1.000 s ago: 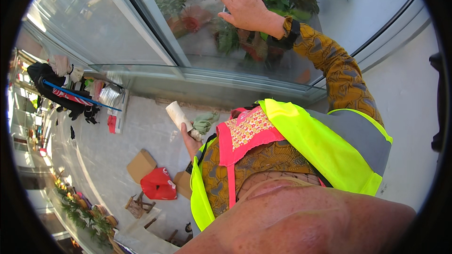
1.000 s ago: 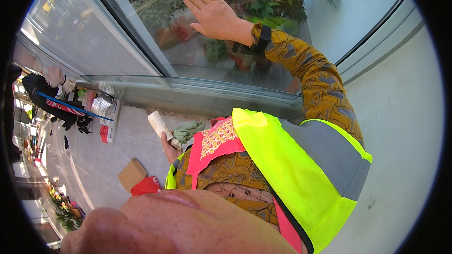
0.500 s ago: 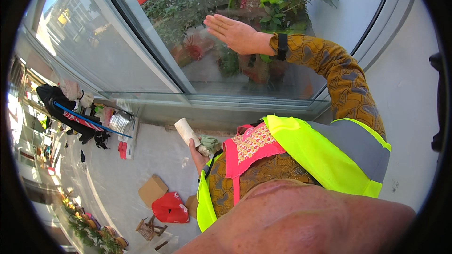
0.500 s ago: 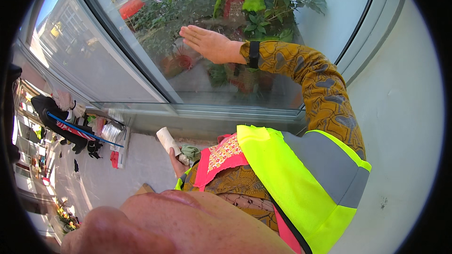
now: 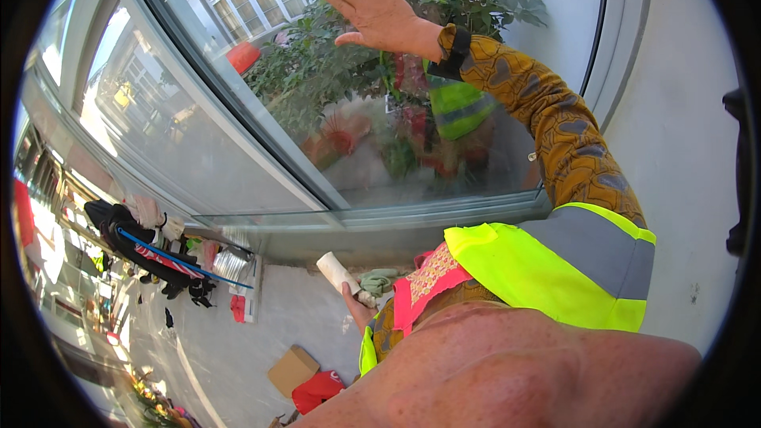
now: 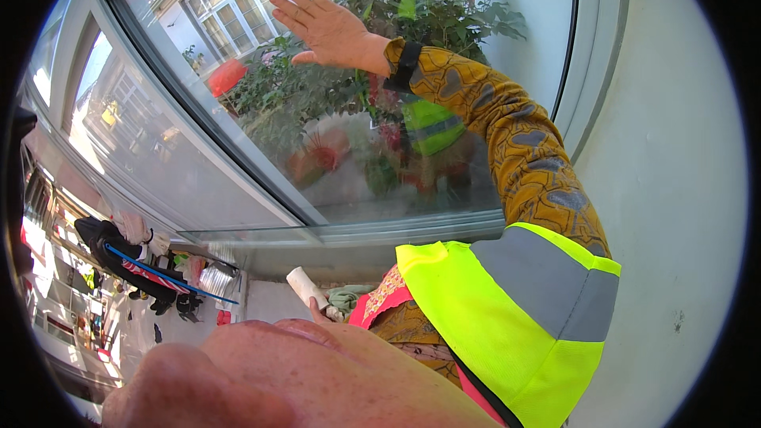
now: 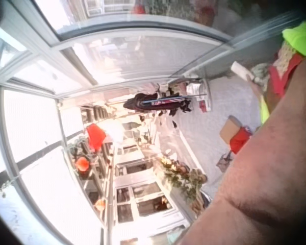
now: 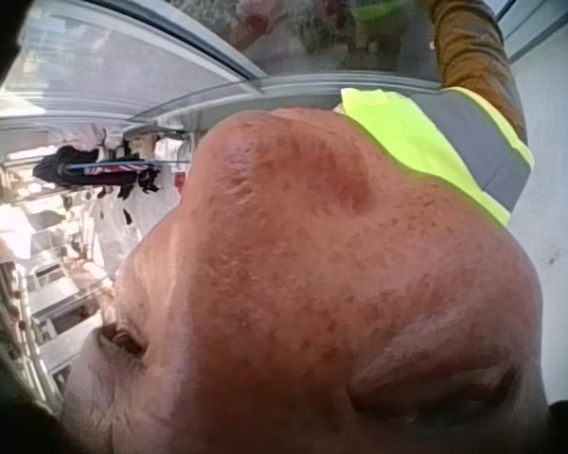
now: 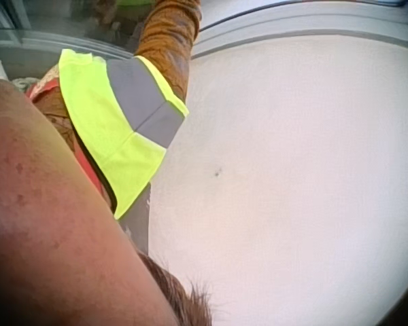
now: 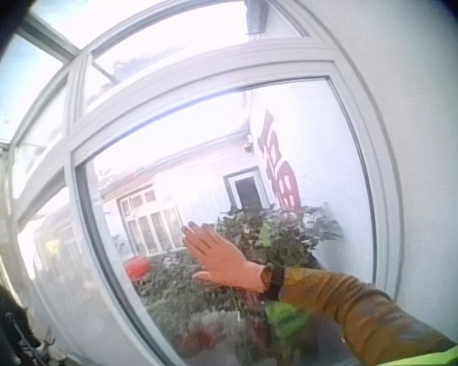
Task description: The person wipes a large glass window with a cloth, moving from the upper sections downward and across the surface. They hold a roll of paper towels in the other hand and occasionally switch hands while continuing to wipe different areas of the window.
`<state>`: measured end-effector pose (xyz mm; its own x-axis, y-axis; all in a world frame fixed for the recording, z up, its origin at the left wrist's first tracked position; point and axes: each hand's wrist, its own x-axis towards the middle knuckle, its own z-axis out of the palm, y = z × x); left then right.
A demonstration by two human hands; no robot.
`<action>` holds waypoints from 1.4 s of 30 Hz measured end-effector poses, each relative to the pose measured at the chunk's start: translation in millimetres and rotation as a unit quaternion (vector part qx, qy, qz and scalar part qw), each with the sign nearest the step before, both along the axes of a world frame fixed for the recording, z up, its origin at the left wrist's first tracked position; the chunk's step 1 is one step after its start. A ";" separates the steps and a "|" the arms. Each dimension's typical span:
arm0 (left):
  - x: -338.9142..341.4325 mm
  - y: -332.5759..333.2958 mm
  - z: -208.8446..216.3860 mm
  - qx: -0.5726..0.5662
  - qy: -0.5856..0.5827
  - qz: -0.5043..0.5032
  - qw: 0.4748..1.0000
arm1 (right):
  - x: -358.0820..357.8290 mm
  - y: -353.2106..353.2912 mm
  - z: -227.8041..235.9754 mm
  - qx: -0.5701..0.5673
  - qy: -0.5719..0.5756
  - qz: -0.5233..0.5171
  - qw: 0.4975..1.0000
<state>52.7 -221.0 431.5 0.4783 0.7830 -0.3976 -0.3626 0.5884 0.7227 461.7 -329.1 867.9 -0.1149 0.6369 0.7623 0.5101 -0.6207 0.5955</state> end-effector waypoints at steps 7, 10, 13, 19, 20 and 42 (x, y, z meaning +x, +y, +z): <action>-2.0 1.6 2.4 -0.001 -0.025 -0.038 0.999 | -16.4 -11.3 -107.4 -0.286 0.053 0.038 0.956; 0.0 8.1 1.2 0.028 -0.037 -0.064 0.997 | -16.5 -30.2 -104.1 -0.420 0.182 0.213 0.863; 2.9 12.2 -2.2 0.017 -0.027 -0.073 0.997 | -9.7 -52.3 -59.2 -0.139 0.112 0.209 0.962; 9.5 14.5 -7.3 -0.044 -0.039 -0.093 0.994 | -9.2 -53.0 -18.0 0.026 0.055 0.059 0.996; 9.7 14.5 -7.3 -0.044 -0.041 -0.099 0.993 | -15.3 -48.0 -32.3 -0.025 0.096 0.065 0.993; 14.5 20.6 -6.1 -0.030 -0.040 -0.093 0.994 | -33.7 -57.7 -37.2 -0.213 0.119 0.177 0.954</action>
<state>67.2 -200.5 425.4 0.6440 0.6546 -0.3958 -0.2984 0.6914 0.6580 428.0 -386.8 830.7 -0.2363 0.8477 0.4750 0.7943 -0.1131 0.5969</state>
